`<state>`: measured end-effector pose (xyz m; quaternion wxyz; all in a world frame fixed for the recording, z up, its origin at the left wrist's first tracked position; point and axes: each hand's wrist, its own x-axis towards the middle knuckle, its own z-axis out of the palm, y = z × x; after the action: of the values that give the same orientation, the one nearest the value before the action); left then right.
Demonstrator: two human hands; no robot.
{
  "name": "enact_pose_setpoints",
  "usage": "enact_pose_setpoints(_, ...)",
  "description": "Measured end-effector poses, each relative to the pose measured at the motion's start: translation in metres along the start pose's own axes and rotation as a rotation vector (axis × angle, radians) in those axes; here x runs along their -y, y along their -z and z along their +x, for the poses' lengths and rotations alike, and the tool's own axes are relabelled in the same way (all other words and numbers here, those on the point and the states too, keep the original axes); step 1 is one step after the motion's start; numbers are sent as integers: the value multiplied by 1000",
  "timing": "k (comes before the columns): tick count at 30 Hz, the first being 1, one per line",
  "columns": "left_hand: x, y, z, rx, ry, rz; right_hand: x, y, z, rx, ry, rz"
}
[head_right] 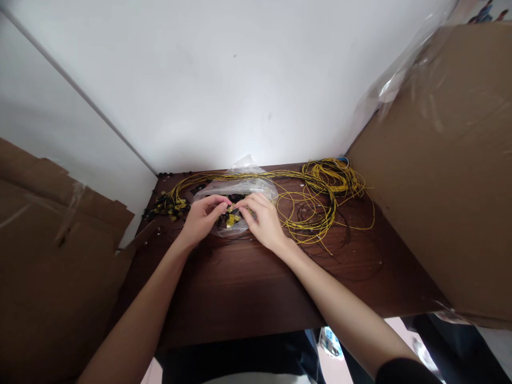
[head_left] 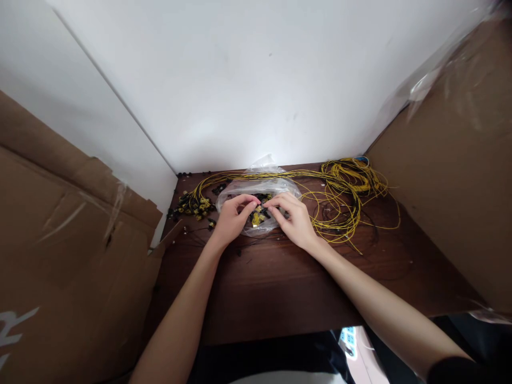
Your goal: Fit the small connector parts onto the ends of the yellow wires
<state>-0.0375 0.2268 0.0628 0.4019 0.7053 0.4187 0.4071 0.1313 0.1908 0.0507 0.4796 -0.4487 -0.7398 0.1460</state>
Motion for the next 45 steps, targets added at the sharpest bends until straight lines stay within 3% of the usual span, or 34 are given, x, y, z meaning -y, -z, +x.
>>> enact_pose_setpoints(21,-1,-2,-1,43,50,-155,1,0,0,-32,-9,2)
enact_pose_setpoints(34,0,-8,-2,-62,19,-162,2,-3,0,-40,1,29)
enact_pose_setpoints(45,0,-8,-2,-56,33,-190,3,-2,0,-58,-13,31)
